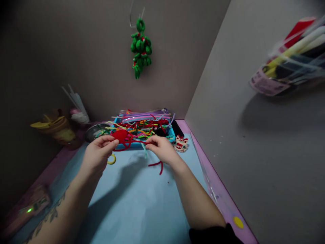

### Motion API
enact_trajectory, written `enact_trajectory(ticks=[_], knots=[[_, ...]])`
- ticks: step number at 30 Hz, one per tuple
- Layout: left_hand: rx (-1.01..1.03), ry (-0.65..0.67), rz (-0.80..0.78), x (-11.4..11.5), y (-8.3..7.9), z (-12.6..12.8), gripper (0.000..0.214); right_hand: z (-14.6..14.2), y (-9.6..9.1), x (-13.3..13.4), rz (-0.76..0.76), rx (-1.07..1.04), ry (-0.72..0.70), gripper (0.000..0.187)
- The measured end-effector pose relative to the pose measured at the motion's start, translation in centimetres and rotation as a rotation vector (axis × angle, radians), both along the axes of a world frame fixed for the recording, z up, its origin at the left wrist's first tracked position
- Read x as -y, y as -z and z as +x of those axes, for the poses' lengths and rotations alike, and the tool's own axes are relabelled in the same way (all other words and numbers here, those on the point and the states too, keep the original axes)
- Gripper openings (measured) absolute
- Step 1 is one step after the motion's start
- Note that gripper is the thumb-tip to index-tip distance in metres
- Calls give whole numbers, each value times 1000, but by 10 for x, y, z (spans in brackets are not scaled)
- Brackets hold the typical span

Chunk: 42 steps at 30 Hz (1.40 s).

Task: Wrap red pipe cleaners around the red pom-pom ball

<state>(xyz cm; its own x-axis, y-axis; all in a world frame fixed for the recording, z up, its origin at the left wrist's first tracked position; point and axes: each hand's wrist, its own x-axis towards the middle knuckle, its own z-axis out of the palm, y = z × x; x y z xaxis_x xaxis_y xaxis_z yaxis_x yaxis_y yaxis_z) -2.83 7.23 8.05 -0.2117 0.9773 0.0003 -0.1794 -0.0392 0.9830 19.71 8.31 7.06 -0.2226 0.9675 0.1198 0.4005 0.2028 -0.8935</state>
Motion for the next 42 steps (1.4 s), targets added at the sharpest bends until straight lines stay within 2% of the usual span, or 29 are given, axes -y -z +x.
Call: enact_trajectory(ticks=[2,4,7,10,12,15,19,22,27,29,31,33,35,39,42], knots=[[-12,-5,-11,-1,0,-1,35,10,2,-5,7,181,-71,8],[-25,-5,-17,-1,1,-2,35,17,3,-9,69,335,-81,7],[-35,0,-18,-2,4,-1,35,19,4,-11,168,396,45,7],[-15,15,-24,-4,10,1,37,12,1,-5,302,140,275,7],[11,26,-35,-5,12,4,38,5,-2,2,401,-99,356,8],[50,43,-60,-2,11,9,40,-6,-6,14,474,-285,286,6],[91,90,-93,2,9,15,38,-15,-7,21,567,-289,247,4],[125,127,-91,4,9,16,37,-22,-3,19,492,-324,178,2],[184,186,-112,9,9,20,36,-41,7,17,47,-580,129,18],[188,179,-112,11,8,22,37,-47,9,22,-18,-551,127,19],[201,164,-123,12,6,24,40,-49,7,28,43,-437,116,14],[220,151,-122,13,5,25,42,-47,3,34,183,-286,103,8],[229,135,-106,13,4,25,41,-42,-3,37,320,-165,103,11],[247,105,-77,11,4,23,39,-29,-15,37,439,-122,89,24],[244,99,-66,11,5,22,38,-23,-19,36,501,-119,106,21]])
